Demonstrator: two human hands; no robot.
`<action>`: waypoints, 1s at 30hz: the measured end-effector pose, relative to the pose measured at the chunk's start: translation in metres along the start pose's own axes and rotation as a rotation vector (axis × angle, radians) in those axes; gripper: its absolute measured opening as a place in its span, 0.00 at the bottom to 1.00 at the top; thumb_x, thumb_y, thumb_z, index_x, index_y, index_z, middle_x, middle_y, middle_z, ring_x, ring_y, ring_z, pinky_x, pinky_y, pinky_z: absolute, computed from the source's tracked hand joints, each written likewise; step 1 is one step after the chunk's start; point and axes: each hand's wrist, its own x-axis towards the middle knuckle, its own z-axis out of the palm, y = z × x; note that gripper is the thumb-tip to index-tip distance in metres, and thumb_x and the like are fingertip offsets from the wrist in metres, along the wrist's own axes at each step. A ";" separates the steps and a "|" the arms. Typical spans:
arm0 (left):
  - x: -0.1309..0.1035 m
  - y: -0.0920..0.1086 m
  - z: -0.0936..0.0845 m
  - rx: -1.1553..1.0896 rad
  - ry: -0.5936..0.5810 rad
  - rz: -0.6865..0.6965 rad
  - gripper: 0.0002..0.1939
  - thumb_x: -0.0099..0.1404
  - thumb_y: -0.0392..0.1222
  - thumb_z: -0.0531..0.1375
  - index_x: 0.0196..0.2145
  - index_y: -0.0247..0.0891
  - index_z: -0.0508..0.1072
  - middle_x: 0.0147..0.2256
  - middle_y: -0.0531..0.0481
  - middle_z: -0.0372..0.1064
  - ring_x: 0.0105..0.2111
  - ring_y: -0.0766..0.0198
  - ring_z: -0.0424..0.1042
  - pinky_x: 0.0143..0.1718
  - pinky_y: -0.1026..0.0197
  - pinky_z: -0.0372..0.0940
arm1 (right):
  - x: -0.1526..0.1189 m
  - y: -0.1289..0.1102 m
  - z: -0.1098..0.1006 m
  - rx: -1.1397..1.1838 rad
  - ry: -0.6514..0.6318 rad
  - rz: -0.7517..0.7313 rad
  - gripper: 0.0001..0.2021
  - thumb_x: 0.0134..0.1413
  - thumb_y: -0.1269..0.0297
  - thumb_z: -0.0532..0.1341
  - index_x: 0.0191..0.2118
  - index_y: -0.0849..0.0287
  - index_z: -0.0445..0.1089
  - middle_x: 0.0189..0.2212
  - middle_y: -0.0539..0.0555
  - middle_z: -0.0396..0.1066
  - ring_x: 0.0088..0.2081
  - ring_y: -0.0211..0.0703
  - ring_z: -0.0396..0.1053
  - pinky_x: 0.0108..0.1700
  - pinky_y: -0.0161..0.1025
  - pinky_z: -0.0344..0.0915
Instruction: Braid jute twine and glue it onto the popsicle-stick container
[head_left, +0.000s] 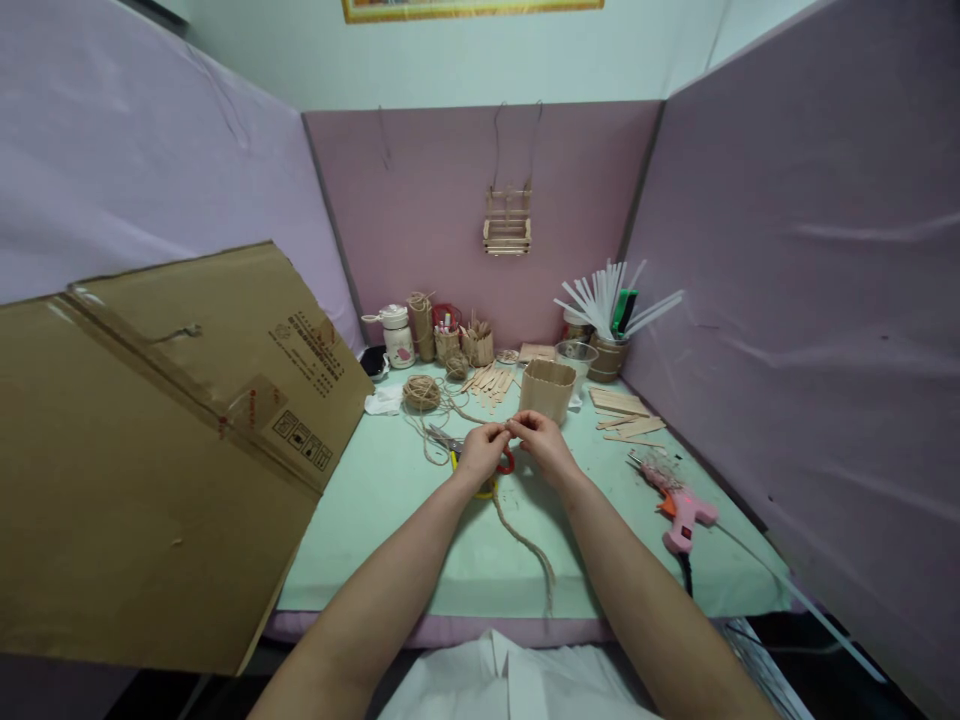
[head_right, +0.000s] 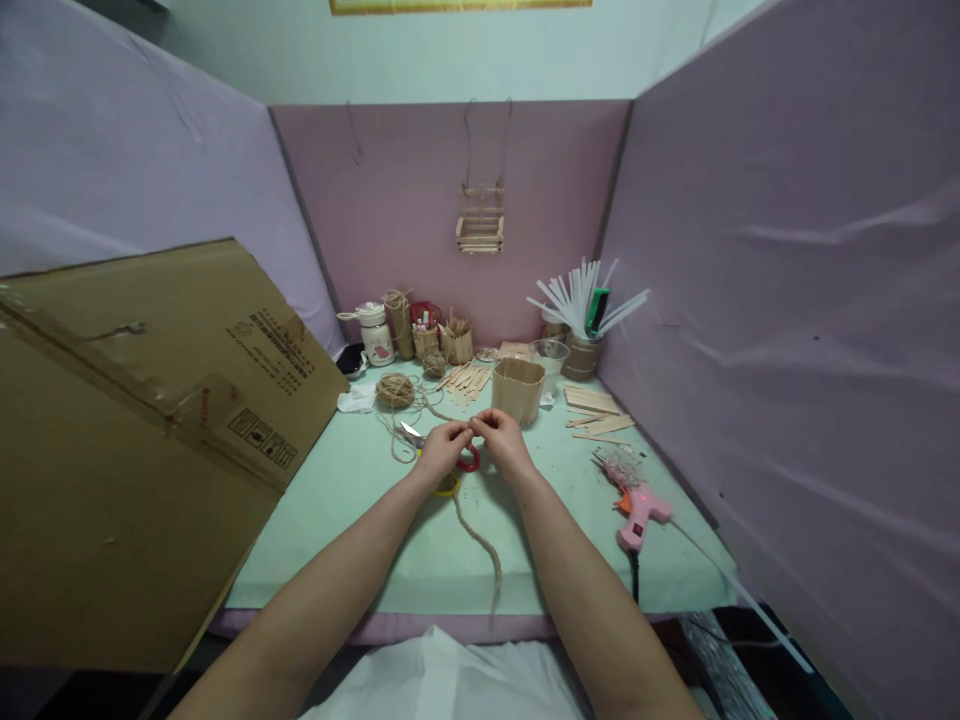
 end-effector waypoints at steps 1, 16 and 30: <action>0.000 0.000 0.000 0.005 -0.007 0.003 0.10 0.57 0.42 0.56 0.25 0.35 0.74 0.22 0.52 0.68 0.26 0.66 0.66 0.31 0.64 0.60 | 0.001 0.000 0.000 0.014 0.006 0.024 0.11 0.37 0.57 0.65 0.24 0.58 0.68 0.21 0.48 0.65 0.24 0.35 0.59 0.25 0.33 0.52; -0.008 0.011 0.002 0.044 -0.159 0.071 0.11 0.55 0.44 0.57 0.24 0.34 0.73 0.20 0.52 0.67 0.23 0.68 0.63 0.28 0.64 0.57 | 0.018 0.020 0.001 0.162 0.327 -0.035 0.12 0.37 0.55 0.62 0.23 0.56 0.60 0.17 0.45 0.58 0.21 0.35 0.55 0.22 0.34 0.53; -0.003 0.006 0.004 -0.209 -0.020 -0.023 0.12 0.57 0.47 0.57 0.29 0.34 0.74 0.19 0.53 0.63 0.21 0.69 0.62 0.27 0.65 0.59 | 0.009 -0.002 -0.004 0.200 0.080 -0.088 0.13 0.39 0.54 0.64 0.28 0.56 0.64 0.23 0.48 0.63 0.27 0.38 0.62 0.28 0.35 0.59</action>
